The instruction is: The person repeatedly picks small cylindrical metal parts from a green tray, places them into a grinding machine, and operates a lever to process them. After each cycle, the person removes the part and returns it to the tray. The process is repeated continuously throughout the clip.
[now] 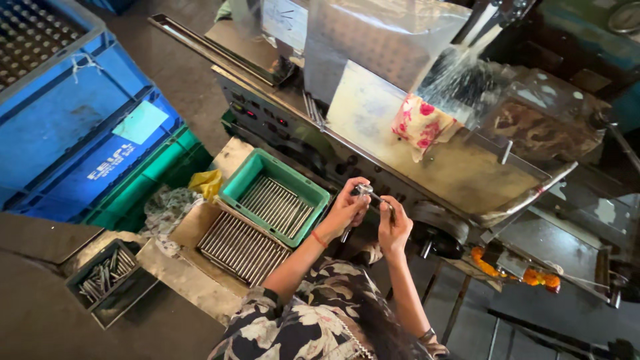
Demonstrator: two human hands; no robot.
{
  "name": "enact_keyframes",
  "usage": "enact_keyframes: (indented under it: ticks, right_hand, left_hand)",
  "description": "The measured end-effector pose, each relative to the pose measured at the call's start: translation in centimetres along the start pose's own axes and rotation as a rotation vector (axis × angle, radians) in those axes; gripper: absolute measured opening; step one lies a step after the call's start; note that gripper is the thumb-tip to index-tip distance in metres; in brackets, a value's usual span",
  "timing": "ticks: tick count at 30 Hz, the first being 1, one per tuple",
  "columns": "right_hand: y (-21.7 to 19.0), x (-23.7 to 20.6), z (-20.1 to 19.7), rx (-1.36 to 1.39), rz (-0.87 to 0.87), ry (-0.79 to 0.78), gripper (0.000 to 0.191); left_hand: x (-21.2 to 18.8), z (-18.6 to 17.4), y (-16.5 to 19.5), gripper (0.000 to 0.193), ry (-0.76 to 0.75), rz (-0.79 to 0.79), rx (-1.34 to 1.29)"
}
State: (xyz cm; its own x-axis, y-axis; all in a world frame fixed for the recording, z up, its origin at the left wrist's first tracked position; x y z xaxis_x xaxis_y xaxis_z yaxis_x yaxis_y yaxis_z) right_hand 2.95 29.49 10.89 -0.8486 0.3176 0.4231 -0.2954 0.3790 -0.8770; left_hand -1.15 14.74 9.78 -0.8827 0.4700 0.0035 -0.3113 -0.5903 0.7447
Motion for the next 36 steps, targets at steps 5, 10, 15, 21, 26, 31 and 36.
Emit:
enact_keyframes:
  ticks: [5,10,15,21,26,31,36]
  right_hand:
    - [1.2,0.2,-1.3,0.234,0.188,-0.057,0.022]
    - [4.7,-1.3,-1.7,0.917,1.067,-0.252,0.041]
    - [6.9,0.5,-1.2,1.060,0.991,-0.194,0.044]
    - [5.8,3.8,-3.2,0.049,0.107,-0.249,0.036]
    - [4.5,4.8,-3.7,-0.394,-0.283,-0.231,0.014]
    - [3.9,5.6,-4.3,-0.230,-0.244,-0.258,0.018]
    - [4.1,6.1,-6.3,-0.314,-0.413,-0.323,0.022]
  left_hand:
    - [1.1,1.1,-1.6,0.034,0.153,0.289,0.366]
    - [1.0,1.4,0.2,0.038,0.006,0.598,0.953]
    - [3.0,2.4,1.5,0.029,0.059,0.688,0.941]
    - [6.0,2.1,2.2,0.024,0.130,-0.012,0.475]
    - [6.5,1.8,2.4,0.022,0.067,-0.427,0.245]
    - [5.7,3.7,1.5,0.019,0.106,0.039,0.351]
    - [4.7,4.8,1.1,0.020,0.155,0.050,0.372]
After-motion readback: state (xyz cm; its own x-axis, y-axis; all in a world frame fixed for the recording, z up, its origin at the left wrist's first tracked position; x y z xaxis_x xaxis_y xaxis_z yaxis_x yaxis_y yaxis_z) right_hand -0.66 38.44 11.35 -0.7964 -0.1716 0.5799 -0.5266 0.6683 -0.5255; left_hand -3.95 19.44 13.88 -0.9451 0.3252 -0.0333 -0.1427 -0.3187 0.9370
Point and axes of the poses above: each hand's wrist, its own x-axis towards the middle knuckle, its own z-axis out of the palm, y = z × x, the point moved 2 cm from there along x, towards the middle knuckle
